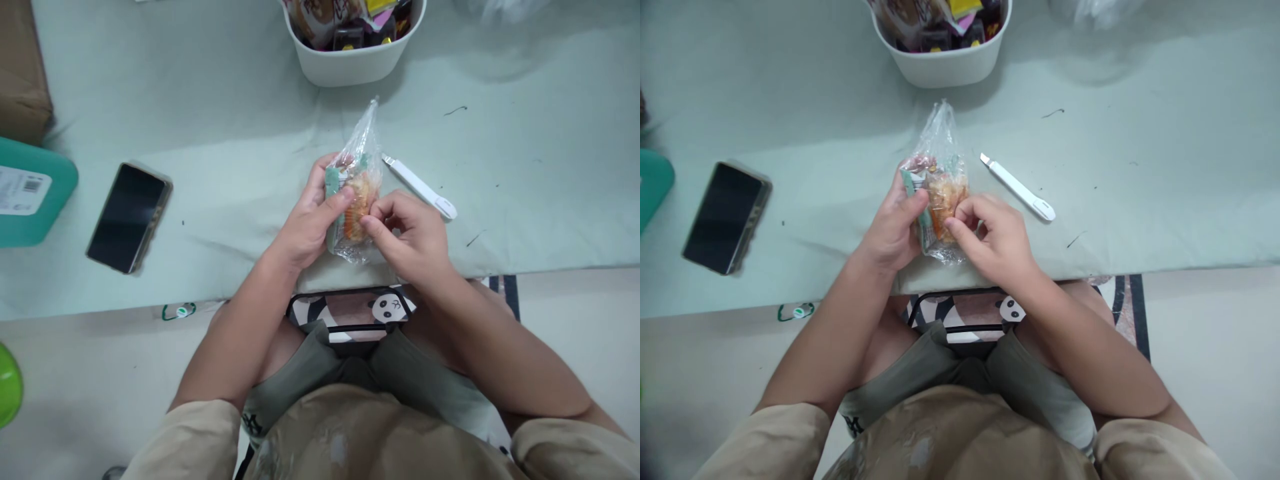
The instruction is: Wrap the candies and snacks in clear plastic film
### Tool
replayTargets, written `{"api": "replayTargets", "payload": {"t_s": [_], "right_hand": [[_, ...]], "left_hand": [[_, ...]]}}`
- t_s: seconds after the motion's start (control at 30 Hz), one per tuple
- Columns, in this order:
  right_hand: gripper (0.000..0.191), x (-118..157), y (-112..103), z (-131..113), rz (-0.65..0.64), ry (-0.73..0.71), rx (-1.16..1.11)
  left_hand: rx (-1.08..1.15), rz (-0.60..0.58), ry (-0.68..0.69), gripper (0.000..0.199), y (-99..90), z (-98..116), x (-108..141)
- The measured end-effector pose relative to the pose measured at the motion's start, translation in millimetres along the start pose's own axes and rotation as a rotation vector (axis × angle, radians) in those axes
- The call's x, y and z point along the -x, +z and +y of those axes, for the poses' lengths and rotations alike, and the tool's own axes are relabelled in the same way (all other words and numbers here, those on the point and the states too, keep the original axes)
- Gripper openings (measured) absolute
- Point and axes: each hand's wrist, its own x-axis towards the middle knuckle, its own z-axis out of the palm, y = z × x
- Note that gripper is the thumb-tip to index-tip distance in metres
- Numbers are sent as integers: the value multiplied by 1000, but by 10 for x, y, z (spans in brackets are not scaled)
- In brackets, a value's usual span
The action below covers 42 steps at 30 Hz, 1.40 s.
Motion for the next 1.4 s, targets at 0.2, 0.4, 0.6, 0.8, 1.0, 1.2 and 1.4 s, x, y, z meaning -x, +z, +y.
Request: {"api": "replayTargets", "payload": {"t_s": [0.2, 0.4, 0.6, 0.8, 1.0, 1.2, 1.4], "right_hand": [[25, -6, 3, 63, 162, 104, -28], [16, 17, 10, 2, 234, 78, -47], [23, 7, -28, -33, 200, 54, -11], [27, -14, -36, 39, 317, 43, -28], [27, -14, -20, 42, 328, 16, -82], [29, -10, -41, 27, 374, -43, -98], [25, 32, -21, 34, 310, -103, -226]], "left_hand": [[-18, -10, -45, 51, 19, 13, 23], [-145, -167, 11, 56, -48, -92, 50], [-208, -276, 91, 56, -141, -194, -23], [-224, -290, 108, 51, -135, -189, -27], [-259, -330, 83, 51, -133, -162, -4], [-171, -225, 77, 46, -102, -172, -22], [-129, -164, 111, 43, -54, -153, -3]]}}
